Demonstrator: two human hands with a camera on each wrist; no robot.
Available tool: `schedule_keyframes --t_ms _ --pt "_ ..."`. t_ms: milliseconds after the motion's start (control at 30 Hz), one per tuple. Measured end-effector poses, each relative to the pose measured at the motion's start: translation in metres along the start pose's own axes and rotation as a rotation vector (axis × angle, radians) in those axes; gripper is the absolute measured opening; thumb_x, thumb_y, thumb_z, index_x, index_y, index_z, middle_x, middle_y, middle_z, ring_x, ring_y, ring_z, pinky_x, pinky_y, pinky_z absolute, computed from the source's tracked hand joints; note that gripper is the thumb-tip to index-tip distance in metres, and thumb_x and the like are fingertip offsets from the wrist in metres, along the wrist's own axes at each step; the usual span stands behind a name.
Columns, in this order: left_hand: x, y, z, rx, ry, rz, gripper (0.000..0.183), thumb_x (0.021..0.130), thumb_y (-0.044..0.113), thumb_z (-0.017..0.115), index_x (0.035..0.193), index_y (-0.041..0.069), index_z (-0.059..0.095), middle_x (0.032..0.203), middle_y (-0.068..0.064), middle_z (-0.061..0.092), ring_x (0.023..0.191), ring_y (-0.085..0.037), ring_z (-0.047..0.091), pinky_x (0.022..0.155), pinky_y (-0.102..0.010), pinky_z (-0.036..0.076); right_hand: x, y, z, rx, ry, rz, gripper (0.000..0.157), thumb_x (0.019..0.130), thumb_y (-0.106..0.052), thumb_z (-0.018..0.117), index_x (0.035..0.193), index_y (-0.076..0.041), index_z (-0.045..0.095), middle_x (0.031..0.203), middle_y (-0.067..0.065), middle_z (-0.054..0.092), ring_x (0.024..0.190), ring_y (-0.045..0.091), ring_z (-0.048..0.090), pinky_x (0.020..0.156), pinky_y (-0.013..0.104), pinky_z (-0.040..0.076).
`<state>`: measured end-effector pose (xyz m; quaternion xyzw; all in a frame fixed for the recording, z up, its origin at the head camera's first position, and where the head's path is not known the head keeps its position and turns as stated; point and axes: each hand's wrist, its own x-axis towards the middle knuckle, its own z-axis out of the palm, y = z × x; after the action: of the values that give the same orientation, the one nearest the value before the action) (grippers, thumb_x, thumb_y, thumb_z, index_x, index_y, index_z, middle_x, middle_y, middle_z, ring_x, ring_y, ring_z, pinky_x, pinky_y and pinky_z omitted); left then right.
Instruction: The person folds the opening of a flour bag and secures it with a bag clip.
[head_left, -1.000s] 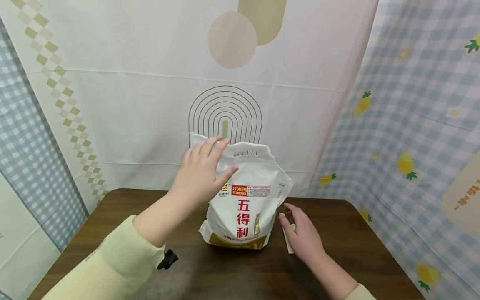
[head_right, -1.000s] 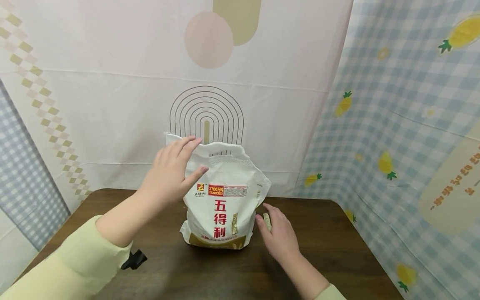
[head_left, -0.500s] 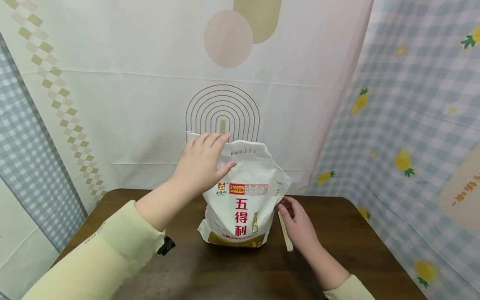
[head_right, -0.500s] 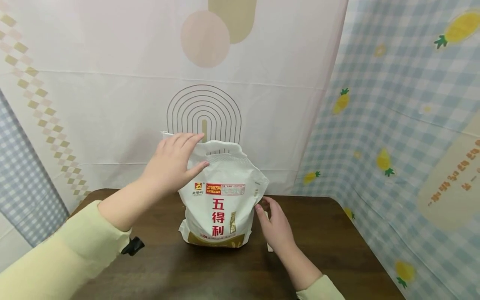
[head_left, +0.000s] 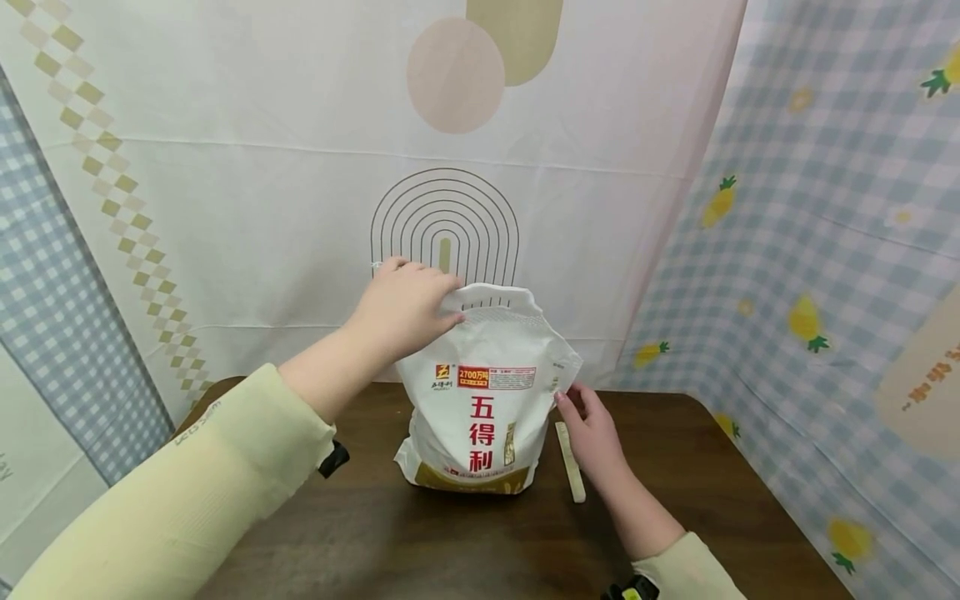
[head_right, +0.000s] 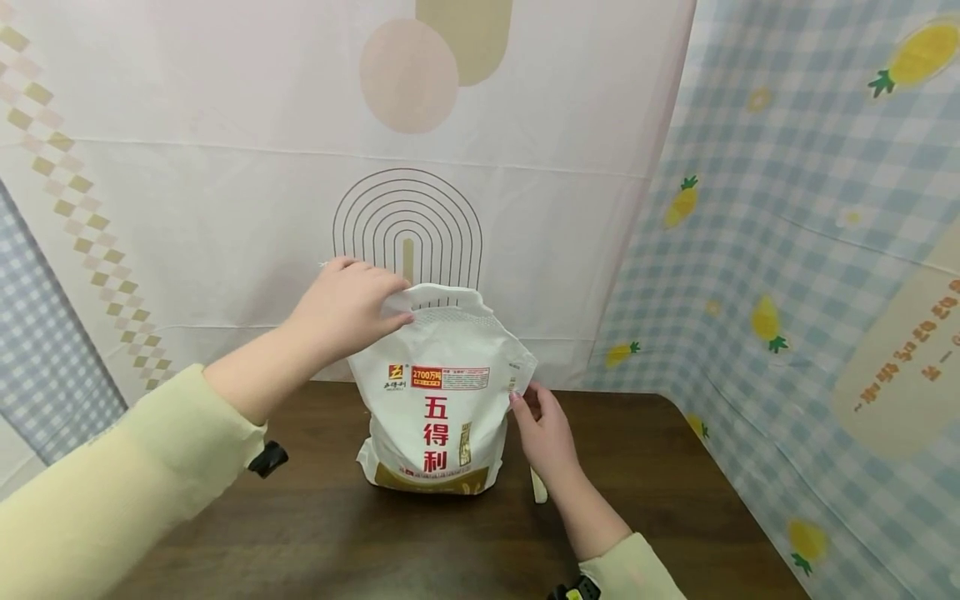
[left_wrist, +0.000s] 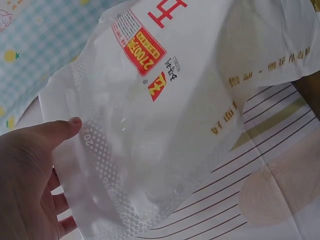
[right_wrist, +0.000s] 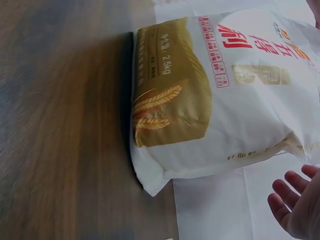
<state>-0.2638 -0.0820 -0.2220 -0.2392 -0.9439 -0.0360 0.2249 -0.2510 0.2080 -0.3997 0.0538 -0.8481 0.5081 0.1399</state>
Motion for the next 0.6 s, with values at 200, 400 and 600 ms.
schedule_keyframes --t_ms 200,400,600 --pt "0.007 -0.002 -0.003 0.009 -0.036 0.022 0.027 0.091 0.038 0.071 0.111 0.020 0.071 0.105 0.004 0.073 0.101 -0.021 0.066 0.102 -0.050 0.036 0.007 -0.003 0.005 0.099 0.000 0.027 0.045 0.102 -0.038 0.054 0.133 -0.006 0.057 0.117 0.017 0.063 0.109 0.028 0.057 0.094 0.044 0.045" --pt "0.014 -0.002 -0.006 -0.004 -0.096 0.026 0.022 0.089 0.039 0.073 0.102 0.021 0.072 0.094 0.007 0.072 0.088 -0.017 0.065 0.093 -0.046 0.039 0.010 -0.008 0.009 0.235 -0.017 0.021 0.044 0.102 -0.027 0.056 0.138 -0.002 0.054 0.132 0.019 0.059 0.119 0.026 0.055 0.103 0.044 0.043" --pt "0.019 0.003 -0.010 -0.055 -0.163 0.010 0.016 0.090 0.036 0.072 0.093 0.020 0.073 0.083 0.007 0.069 0.076 -0.016 0.059 0.084 -0.042 0.043 0.013 -0.008 0.008 0.231 0.032 0.033 0.042 0.102 -0.027 0.058 0.136 -0.002 0.058 0.130 0.017 0.062 0.115 0.022 0.057 0.097 0.033 0.047"
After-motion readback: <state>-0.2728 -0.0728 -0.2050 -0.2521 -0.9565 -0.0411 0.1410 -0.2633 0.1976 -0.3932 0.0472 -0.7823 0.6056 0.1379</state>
